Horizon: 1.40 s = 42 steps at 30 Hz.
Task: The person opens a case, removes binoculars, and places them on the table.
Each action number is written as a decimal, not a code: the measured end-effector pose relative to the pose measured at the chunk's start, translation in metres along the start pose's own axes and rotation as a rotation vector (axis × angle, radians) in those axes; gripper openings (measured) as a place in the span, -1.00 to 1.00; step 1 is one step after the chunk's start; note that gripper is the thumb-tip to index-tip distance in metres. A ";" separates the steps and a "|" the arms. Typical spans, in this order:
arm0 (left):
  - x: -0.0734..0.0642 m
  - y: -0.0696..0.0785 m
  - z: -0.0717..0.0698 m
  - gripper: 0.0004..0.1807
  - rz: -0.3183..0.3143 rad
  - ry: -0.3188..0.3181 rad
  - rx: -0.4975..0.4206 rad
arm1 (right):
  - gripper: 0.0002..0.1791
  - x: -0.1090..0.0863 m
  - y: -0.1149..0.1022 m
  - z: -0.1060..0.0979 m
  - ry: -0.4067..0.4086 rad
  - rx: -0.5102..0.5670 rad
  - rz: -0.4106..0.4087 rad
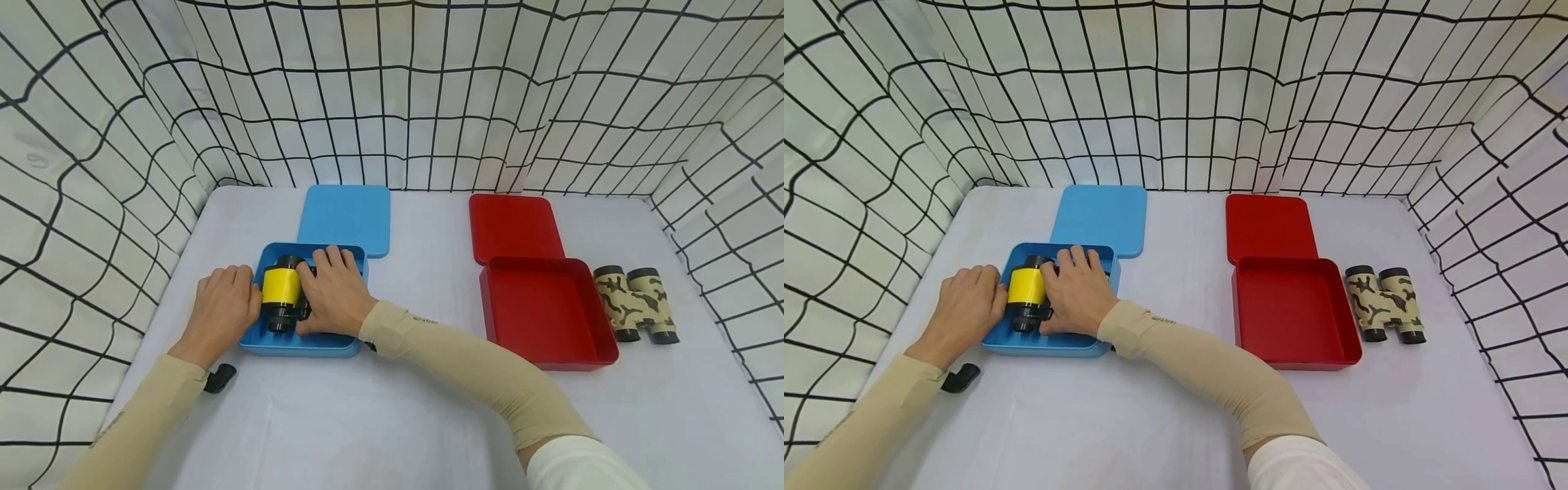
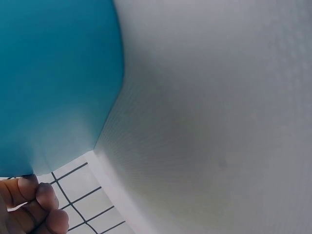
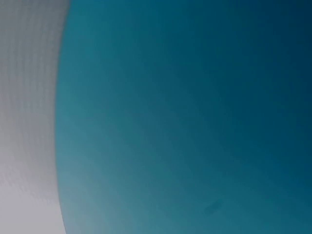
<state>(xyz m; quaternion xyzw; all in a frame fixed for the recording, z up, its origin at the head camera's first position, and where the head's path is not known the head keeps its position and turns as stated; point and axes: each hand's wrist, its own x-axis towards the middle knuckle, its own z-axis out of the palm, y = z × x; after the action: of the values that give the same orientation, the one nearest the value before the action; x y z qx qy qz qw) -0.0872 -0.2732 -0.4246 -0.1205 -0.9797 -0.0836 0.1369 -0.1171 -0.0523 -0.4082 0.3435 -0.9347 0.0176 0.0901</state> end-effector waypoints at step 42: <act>-0.001 -0.001 0.001 -0.84 0.007 0.022 -0.016 | 0.05 0.001 -0.001 -0.007 0.035 -0.011 -0.008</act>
<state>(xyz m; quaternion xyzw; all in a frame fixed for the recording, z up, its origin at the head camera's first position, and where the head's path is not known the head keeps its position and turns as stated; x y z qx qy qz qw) -0.0871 -0.2741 -0.4261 -0.1240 -0.9770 -0.0921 0.1472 -0.1161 -0.0528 -0.4008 0.3465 -0.9316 0.0178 0.1083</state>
